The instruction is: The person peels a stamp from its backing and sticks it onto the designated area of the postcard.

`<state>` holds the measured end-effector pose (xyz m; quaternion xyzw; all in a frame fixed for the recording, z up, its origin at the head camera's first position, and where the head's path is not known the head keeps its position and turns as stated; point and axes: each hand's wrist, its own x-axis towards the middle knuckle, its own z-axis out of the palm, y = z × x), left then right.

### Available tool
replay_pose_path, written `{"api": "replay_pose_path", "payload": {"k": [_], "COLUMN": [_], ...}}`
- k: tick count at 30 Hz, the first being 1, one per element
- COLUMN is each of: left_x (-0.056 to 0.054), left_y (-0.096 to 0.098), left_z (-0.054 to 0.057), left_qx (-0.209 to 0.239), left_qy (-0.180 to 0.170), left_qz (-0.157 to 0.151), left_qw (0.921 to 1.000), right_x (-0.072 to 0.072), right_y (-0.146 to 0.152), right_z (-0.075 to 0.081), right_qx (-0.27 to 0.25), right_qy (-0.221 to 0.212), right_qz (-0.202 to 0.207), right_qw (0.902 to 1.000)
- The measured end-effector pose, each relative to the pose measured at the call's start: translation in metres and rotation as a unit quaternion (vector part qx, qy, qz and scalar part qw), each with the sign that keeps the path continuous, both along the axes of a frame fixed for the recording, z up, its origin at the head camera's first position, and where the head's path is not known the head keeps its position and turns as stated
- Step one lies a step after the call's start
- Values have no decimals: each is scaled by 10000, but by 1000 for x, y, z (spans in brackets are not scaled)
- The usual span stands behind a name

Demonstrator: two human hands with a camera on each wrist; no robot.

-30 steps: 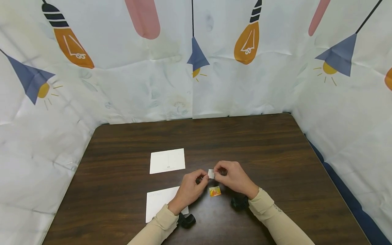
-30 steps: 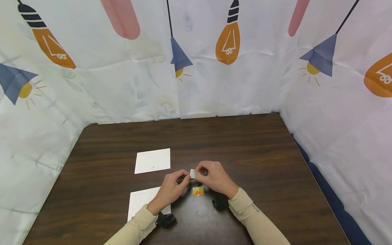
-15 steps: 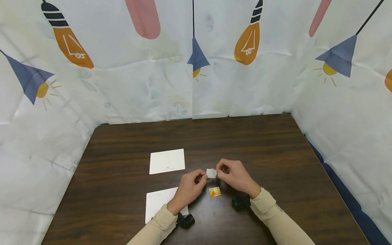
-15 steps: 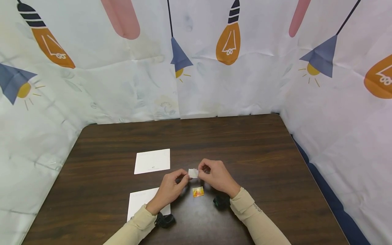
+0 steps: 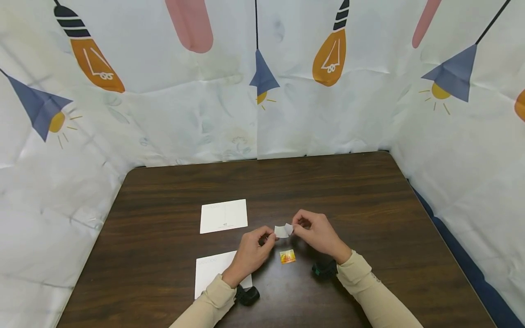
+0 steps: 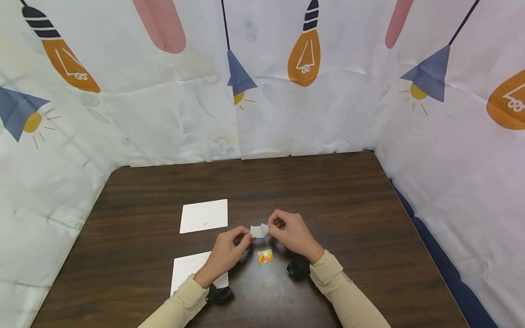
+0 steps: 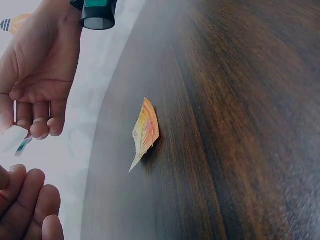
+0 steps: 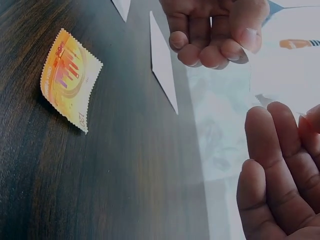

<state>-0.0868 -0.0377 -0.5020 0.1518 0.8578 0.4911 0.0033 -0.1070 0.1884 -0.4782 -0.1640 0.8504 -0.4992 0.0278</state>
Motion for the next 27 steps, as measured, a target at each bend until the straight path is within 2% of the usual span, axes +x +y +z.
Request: {"api": "replay_pose_path", "payload": {"k": [13, 27], "left_x": [0, -1], "left_y": [-3, -7], "left_z": [2, 4], "left_qx": [-16, -64], "left_qy": [177, 99], "left_qz": [38, 95], "left_qw": [9998, 9999], "right_x": [-1, -6], "right_y": [2, 4], "right_z": [3, 0], "right_qx": [-233, -424], "right_qy": [-288, -481], "right_qz": [-94, -392], "right_qw": [9993, 9972]}}
